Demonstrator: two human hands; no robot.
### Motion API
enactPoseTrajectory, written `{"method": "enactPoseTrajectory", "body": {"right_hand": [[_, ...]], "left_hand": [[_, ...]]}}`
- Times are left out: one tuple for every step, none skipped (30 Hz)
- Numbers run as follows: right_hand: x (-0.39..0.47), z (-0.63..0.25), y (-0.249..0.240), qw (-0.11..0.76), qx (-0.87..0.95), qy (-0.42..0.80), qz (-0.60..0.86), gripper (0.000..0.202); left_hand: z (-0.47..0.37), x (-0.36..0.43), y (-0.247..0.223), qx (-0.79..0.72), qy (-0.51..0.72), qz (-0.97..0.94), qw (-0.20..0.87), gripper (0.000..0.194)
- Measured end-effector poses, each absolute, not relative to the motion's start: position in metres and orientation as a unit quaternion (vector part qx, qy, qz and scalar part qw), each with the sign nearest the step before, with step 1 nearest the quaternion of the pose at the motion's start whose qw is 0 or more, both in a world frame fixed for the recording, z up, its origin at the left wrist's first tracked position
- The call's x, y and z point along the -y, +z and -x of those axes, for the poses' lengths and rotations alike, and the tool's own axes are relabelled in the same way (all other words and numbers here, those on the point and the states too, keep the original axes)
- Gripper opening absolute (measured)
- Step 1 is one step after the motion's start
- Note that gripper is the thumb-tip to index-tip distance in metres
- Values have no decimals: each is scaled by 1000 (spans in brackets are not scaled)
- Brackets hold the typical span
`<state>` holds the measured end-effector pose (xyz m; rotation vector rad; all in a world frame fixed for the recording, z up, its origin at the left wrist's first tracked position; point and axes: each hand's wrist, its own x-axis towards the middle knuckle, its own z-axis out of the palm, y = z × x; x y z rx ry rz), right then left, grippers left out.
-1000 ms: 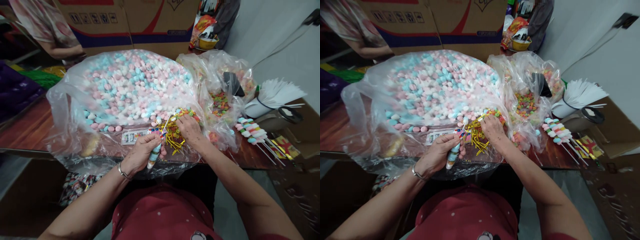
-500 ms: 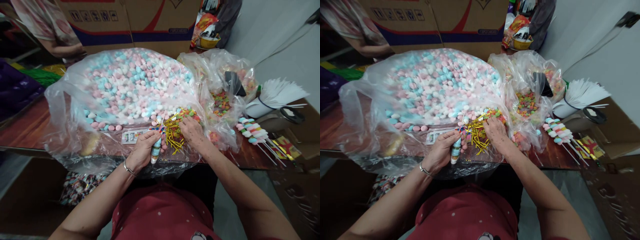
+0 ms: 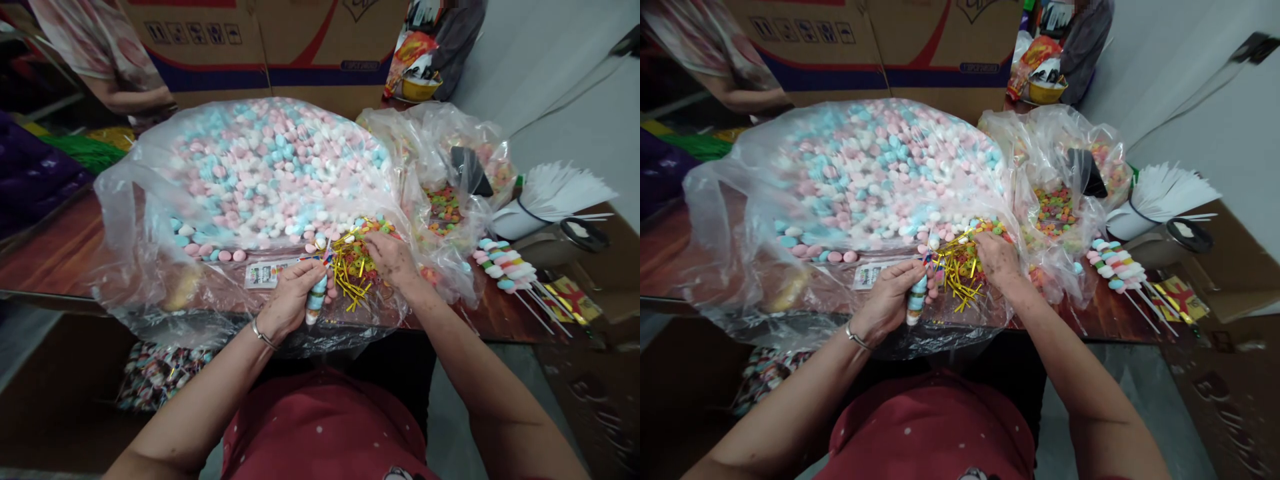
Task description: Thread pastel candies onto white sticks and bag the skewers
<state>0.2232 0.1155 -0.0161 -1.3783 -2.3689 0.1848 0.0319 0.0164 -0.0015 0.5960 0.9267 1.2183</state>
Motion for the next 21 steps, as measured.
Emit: {"method": "enactPoseTrajectory", "body": {"right_hand": [[-114,-222,-16,226,840,81,487,23],[-111,-220,-15,256,834,89,481,24],[-108,-218,-14,282,828,91,475,24],[-104,-215,-13,305,823,91,470,24],[-99,-212,-11,325,819,97,463,24],[-94,-209,-9,344,814,114,455,22],[-88,-206,-7,357,810,145,443,20],[-82,-203,-5,365,804,190,430,19],[-76,-201,-4,368,794,244,418,17],[-71,-199,-3,369,780,298,407,16],[-67,-197,-3,369,762,350,400,15],[-63,-196,-4,371,741,396,397,15],[-61,-196,-5,373,718,434,396,14],[-59,-195,-7,377,699,461,397,14],[-59,-195,-9,378,685,476,401,14],[-58,-195,-10,379,678,480,407,14],[-58,-195,-12,379,677,475,415,14],[-58,-195,-13,380,682,463,421,15],[-57,-194,-13,378,689,450,423,15],[-56,-194,-14,377,698,437,423,15],[-54,-194,-13,376,709,422,421,16]], "left_hand": [[-34,-17,-2,-407,540,-267,686,29],[-36,-18,-2,-401,538,-269,692,29],[-38,-19,-3,-394,534,-272,697,29],[-40,-20,-4,-388,531,-276,701,28],[-42,-21,-4,-381,528,-282,705,28],[-44,-22,-5,-375,525,-287,708,27],[-45,-22,-5,-372,520,-291,712,27],[-46,-22,-5,-371,514,-293,715,27],[-47,-23,-5,-373,508,-294,719,28],[-47,-23,-5,-378,501,-293,722,28],[-47,-22,-5,-385,494,-290,723,30],[-47,-22,-5,-394,489,-287,724,31],[-48,-21,-5,-404,486,-282,722,33],[-48,-20,-5,-414,487,-276,718,34],[-49,-18,-6,-424,489,-272,712,34],[-49,-17,-6,-432,493,-270,706,34],[-50,-16,-7,-438,500,-268,698,34],[-51,-15,-7,-443,509,-266,689,34],[-53,-13,-8,-446,520,-264,679,33],[-54,-12,-9,-449,532,-262,669,33],[-54,-11,-11,-451,543,-261,658,32]]}}
